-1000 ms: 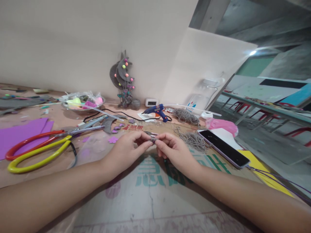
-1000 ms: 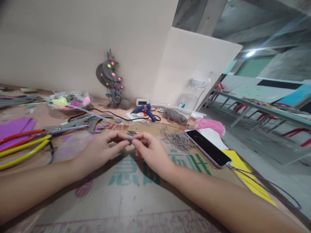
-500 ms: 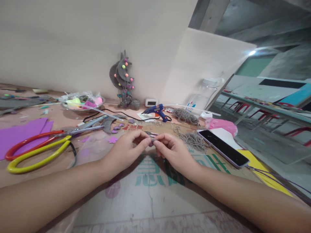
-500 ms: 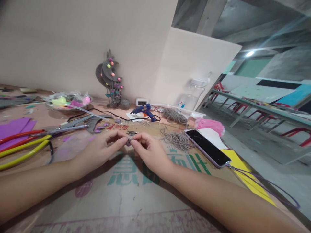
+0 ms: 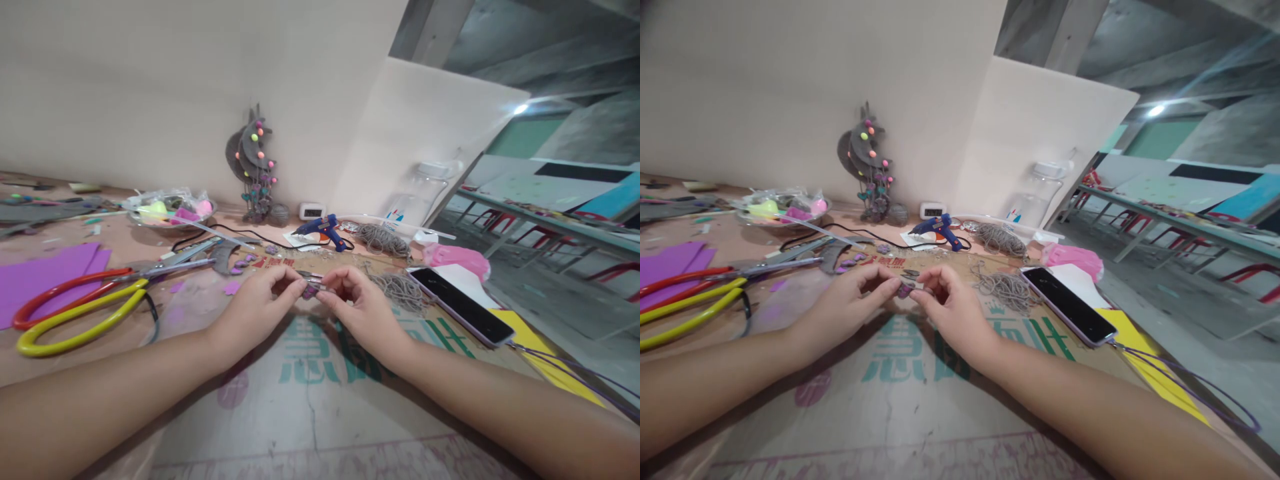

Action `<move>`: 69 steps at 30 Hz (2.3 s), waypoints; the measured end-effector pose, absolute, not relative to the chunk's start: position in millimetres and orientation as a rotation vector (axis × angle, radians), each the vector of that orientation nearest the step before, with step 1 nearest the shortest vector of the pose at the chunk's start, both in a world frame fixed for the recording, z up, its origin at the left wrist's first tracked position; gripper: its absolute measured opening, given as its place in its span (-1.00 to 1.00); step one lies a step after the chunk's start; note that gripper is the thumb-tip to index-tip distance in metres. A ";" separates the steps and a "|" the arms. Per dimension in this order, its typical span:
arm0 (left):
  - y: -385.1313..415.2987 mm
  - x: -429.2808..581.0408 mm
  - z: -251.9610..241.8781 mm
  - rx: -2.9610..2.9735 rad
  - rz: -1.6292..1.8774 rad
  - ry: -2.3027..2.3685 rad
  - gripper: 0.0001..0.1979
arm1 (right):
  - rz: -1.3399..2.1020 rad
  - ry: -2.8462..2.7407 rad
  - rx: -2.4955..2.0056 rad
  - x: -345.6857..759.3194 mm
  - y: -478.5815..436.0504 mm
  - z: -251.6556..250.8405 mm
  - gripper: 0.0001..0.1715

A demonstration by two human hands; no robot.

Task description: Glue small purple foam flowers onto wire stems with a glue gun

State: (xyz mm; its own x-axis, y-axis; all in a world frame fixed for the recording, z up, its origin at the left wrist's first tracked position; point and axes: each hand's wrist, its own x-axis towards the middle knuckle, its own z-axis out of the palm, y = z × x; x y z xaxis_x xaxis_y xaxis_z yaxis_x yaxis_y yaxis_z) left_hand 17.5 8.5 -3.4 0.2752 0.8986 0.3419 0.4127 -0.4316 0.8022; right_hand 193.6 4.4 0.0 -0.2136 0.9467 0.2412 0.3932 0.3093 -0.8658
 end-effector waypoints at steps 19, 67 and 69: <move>8.5 19.1 -1.4 1.972 1.013 1.169 -0.79 | 0.717 -1.873 -1.226 196.5 3.3 1.5 -0.81; 13.7 19.7 -7.4 1.881 1.008 1.120 -0.86 | 0.994 -1.796 -1.067 201.3 7.4 -0.2 -0.75; 14.1 19.5 -7.8 1.891 1.001 1.123 -0.86 | 1.012 -1.797 -1.076 202.5 10.7 -0.8 -0.74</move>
